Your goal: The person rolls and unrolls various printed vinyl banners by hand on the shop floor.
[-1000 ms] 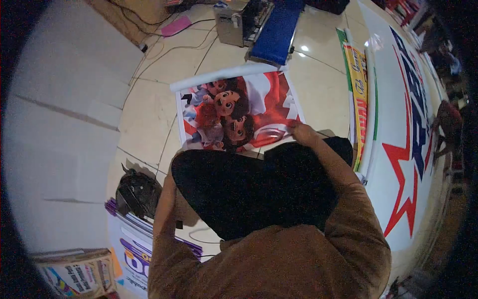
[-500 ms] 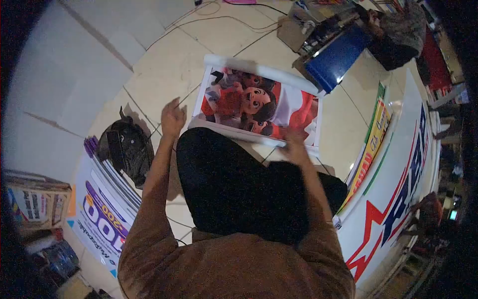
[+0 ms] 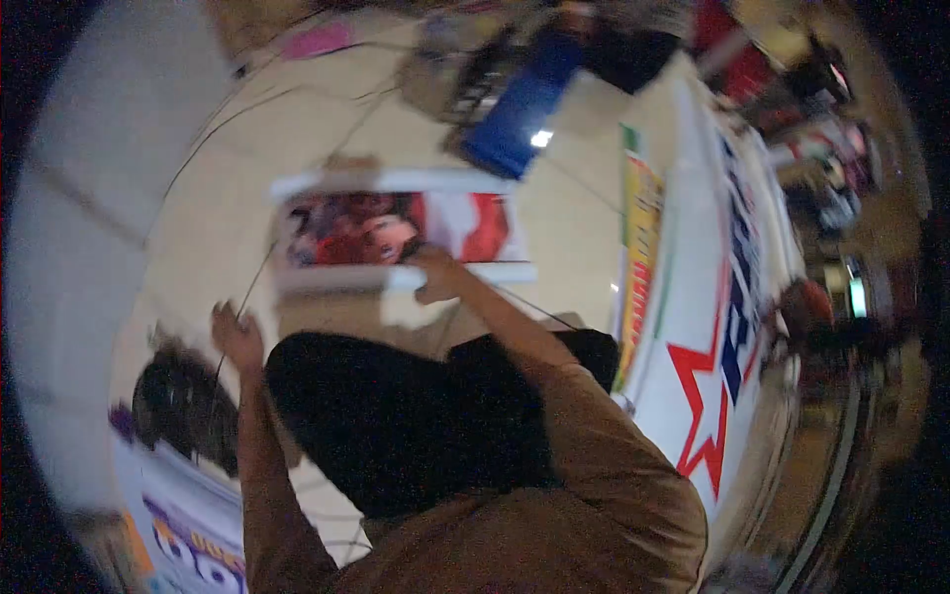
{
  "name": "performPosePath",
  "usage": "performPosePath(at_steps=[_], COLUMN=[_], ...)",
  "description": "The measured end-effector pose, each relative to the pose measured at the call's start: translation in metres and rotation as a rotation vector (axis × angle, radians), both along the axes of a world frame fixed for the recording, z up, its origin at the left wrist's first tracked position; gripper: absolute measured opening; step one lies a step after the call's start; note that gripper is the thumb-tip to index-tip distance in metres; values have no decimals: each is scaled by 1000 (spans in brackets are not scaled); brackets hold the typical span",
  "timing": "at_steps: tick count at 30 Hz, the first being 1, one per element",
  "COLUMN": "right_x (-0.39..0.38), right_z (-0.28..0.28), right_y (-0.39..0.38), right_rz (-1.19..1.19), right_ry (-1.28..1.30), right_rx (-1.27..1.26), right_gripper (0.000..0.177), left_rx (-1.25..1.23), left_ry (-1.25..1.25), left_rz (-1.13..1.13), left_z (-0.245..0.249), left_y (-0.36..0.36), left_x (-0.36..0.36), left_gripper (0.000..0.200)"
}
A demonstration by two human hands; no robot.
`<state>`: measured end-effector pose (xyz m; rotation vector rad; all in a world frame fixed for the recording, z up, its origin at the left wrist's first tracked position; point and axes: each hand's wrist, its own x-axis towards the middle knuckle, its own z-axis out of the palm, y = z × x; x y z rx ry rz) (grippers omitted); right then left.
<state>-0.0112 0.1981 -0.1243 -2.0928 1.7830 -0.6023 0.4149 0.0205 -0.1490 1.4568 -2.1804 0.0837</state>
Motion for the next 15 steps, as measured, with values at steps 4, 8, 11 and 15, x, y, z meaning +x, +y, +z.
performPosePath(at_steps=[4, 8, 11, 15], right_x=[18, -2, 4, 40], right_z=[-10, -81, -82, -28], right_y=[30, 45, 45, 64], right_rz=[-205, -257, -257, -207], right_ry=[297, 355, 134, 17], right_rx=[36, -168, -88, -27], right_gripper=[57, 53, 46, 42], left_rx=[-93, 86, -263, -184], left_ry=[-48, 323, -77, -168], left_rz=[-36, -63, -146, 5], left_z=[-4, -70, -99, -55], left_y=[1, -30, -41, -13], left_x=[9, 41, 51, 28], left_gripper=[45, 48, 43, 47])
